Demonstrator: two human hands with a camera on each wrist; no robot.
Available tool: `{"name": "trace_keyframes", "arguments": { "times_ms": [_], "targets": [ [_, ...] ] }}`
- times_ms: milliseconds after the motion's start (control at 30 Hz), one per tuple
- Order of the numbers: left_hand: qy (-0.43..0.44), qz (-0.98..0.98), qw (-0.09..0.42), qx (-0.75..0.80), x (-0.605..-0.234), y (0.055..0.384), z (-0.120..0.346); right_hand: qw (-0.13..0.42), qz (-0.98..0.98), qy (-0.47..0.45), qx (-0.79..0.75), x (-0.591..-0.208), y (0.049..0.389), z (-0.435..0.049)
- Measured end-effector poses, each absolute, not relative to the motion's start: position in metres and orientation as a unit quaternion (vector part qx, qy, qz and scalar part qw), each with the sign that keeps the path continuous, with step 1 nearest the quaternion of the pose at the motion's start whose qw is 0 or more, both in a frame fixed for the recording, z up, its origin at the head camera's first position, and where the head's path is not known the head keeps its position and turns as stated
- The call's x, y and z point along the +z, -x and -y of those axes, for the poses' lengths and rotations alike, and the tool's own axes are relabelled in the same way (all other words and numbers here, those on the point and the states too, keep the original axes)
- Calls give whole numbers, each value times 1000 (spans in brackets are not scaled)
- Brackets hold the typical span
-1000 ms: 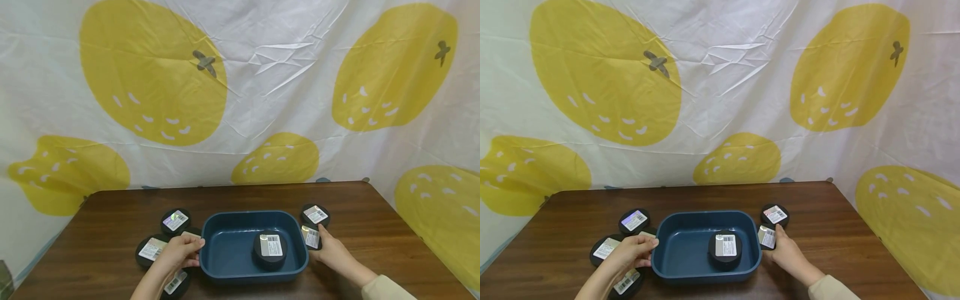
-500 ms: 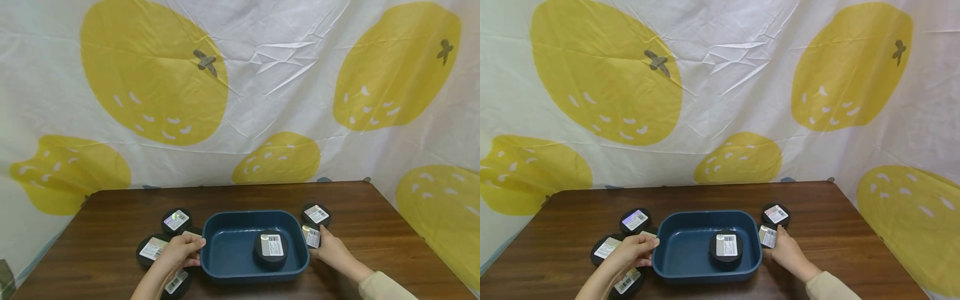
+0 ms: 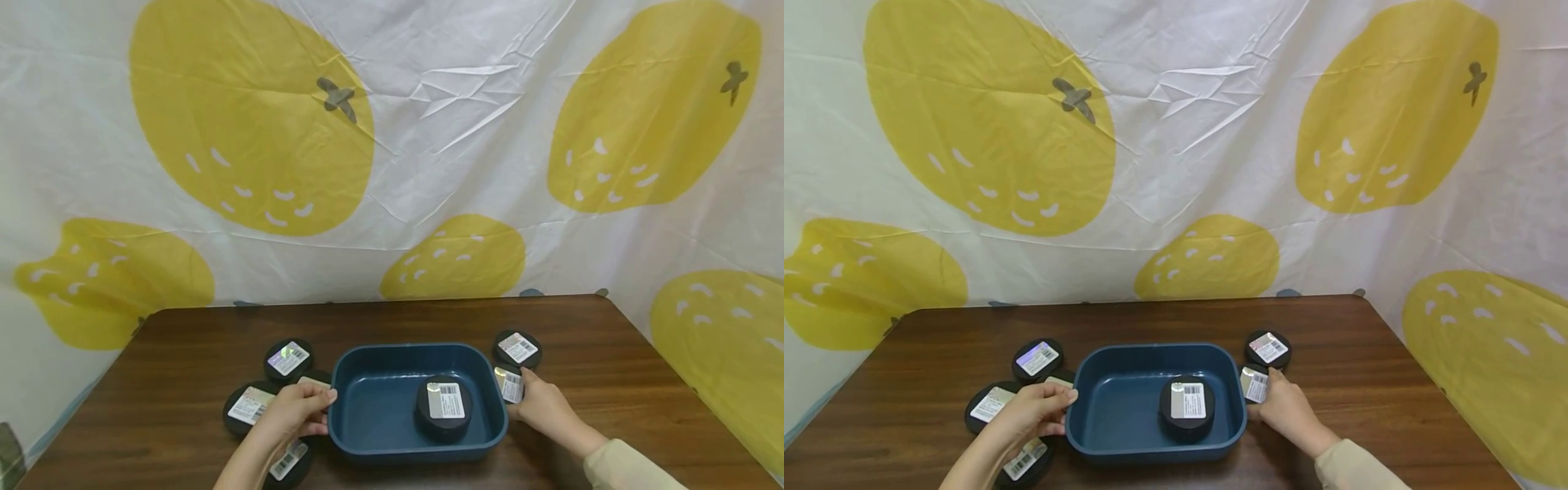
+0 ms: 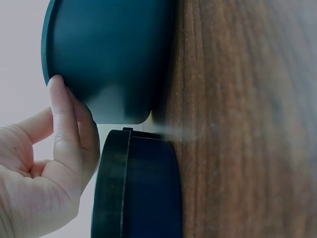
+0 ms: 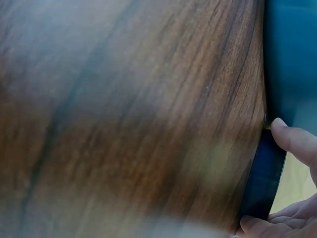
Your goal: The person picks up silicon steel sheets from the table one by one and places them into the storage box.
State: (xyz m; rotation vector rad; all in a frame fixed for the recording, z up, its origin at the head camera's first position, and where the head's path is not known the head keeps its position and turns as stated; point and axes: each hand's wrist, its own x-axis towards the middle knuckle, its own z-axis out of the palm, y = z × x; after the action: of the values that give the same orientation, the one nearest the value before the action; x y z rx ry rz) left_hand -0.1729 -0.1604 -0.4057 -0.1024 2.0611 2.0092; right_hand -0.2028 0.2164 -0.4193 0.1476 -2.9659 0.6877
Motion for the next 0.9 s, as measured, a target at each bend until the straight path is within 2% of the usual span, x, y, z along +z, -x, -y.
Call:
{"name": "trace_keyframes", "arguments": {
  "times_ms": [400,900],
  "targets": [
    [45,-714,132,686,-407,174,161,42,972,-39,226,-416,202,-218],
    [39,-713,132,688,-407,173,160,62,973,-45,219,-416,203,-223]
  ]
}}
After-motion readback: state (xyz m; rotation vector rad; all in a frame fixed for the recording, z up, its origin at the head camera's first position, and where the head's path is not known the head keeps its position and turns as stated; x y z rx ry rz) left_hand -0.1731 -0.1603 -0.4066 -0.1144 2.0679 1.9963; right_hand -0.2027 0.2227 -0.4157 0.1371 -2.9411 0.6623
